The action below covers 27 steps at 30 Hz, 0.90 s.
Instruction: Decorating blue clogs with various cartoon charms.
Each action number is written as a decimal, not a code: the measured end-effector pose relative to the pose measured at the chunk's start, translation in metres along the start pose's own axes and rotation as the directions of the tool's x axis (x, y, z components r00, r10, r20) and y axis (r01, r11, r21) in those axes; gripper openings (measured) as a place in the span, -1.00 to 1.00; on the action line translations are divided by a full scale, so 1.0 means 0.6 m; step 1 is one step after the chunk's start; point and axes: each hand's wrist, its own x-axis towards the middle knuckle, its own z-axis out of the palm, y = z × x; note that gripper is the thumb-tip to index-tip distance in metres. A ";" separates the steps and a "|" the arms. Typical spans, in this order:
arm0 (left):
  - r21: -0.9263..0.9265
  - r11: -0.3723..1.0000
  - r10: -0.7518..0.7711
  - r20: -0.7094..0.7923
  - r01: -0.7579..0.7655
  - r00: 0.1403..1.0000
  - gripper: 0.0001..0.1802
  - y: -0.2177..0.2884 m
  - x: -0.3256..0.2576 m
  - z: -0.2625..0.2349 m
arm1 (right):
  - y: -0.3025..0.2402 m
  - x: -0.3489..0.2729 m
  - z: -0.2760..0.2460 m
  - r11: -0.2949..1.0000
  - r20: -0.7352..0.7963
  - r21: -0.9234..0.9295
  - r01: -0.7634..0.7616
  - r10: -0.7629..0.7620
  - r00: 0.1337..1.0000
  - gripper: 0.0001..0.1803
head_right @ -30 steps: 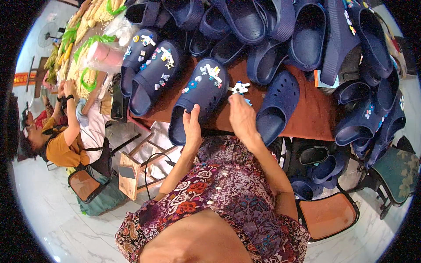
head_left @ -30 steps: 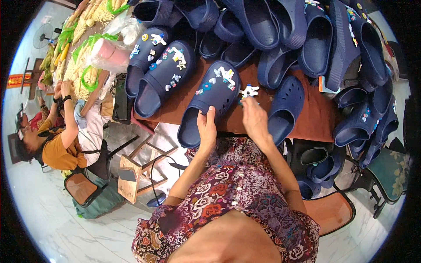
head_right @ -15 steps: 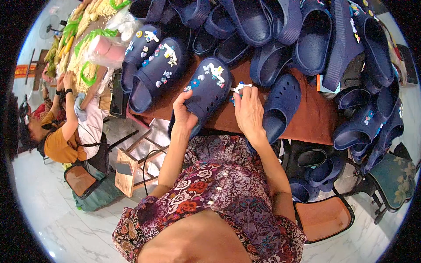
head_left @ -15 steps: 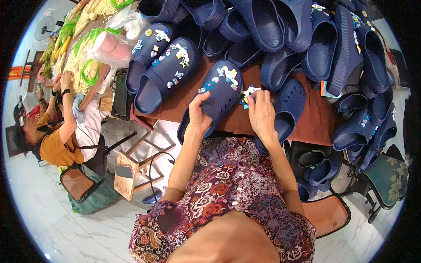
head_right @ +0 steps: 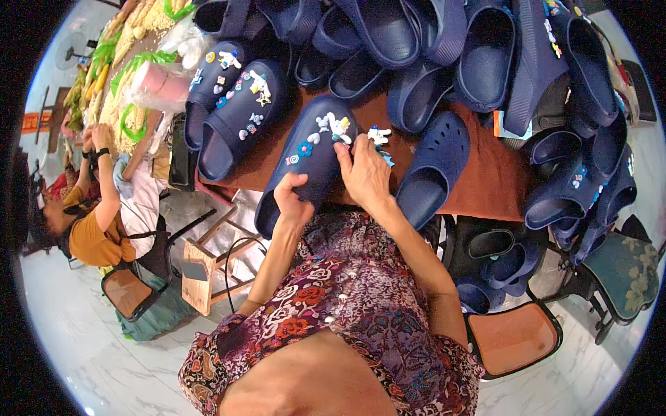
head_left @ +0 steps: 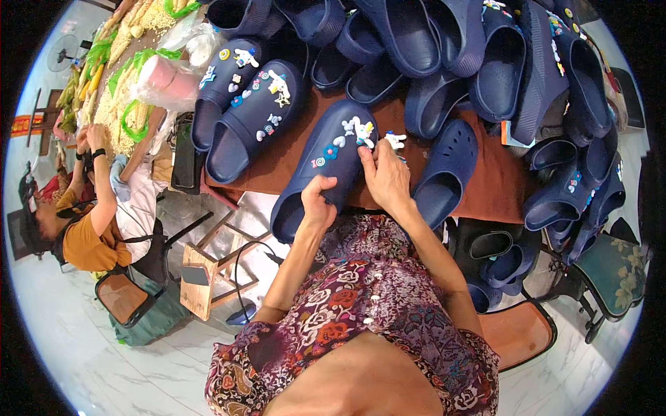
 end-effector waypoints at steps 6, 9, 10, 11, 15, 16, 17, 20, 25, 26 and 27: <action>0.071 0.997 0.025 -0.110 -0.017 0.994 -0.51 -0.016 -0.013 -0.012 | 0.016 -0.023 0.019 0.991 -0.101 -0.102 0.083 -0.093 0.991 -0.77; -0.063 0.998 0.005 -0.053 -0.009 0.999 -0.55 -0.013 -0.011 -0.002 | 0.024 -0.025 0.006 0.993 -0.052 -0.055 0.107 -0.110 0.993 -0.83; -0.062 0.998 0.006 -0.054 -0.010 0.999 -0.55 -0.014 -0.010 -0.006 | 0.025 -0.025 0.001 0.993 -0.051 -0.054 0.108 -0.111 0.993 -0.83; 0.005 0.999 -0.049 -0.093 0.049 0.994 -0.59 -0.018 -0.008 -0.013 | 0.027 -0.024 -0.003 0.992 -0.045 -0.069 0.106 -0.109 0.993 -0.83; 0.027 0.994 -0.102 -0.122 0.106 0.987 -0.68 -0.029 -0.005 -0.025 | 0.031 -0.021 -0.027 0.982 -0.036 -0.178 0.070 -0.077 0.996 -0.83; 0.024 0.996 -0.081 -0.127 0.085 0.989 -0.69 -0.033 -0.005 -0.025 | 0.031 -0.019 -0.033 0.977 -0.056 -0.209 0.045 -0.058 0.997 -0.83; 0.024 0.996 -0.080 -0.128 0.084 0.989 -0.69 -0.037 -0.007 -0.023 | 0.031 -0.015 -0.039 0.974 -0.049 -0.223 0.035 -0.047 0.998 -0.83; 0.101 0.993 -0.041 -0.192 0.062 0.981 -0.67 -0.044 -0.020 -0.009 | 0.040 -0.006 -0.043 0.978 -0.069 -0.209 0.015 -0.030 0.997 -0.86; 0.271 0.961 0.011 -0.251 0.059 0.968 -0.70 -0.043 -0.038 0.011 | 0.028 -0.004 -0.055 0.986 -0.104 -0.160 0.053 -0.070 0.992 -0.73; 0.310 0.947 0.007 -0.272 0.081 0.962 -0.70 -0.043 -0.038 0.009 | 0.026 -0.003 -0.057 0.995 -0.117 -0.087 0.054 -0.064 0.991 -0.65; 0.309 0.948 0.008 -0.275 0.080 0.962 -0.70 -0.045 -0.036 0.005 | 0.024 -0.003 -0.058 0.998 -0.130 -0.014 0.055 -0.056 0.990 -0.56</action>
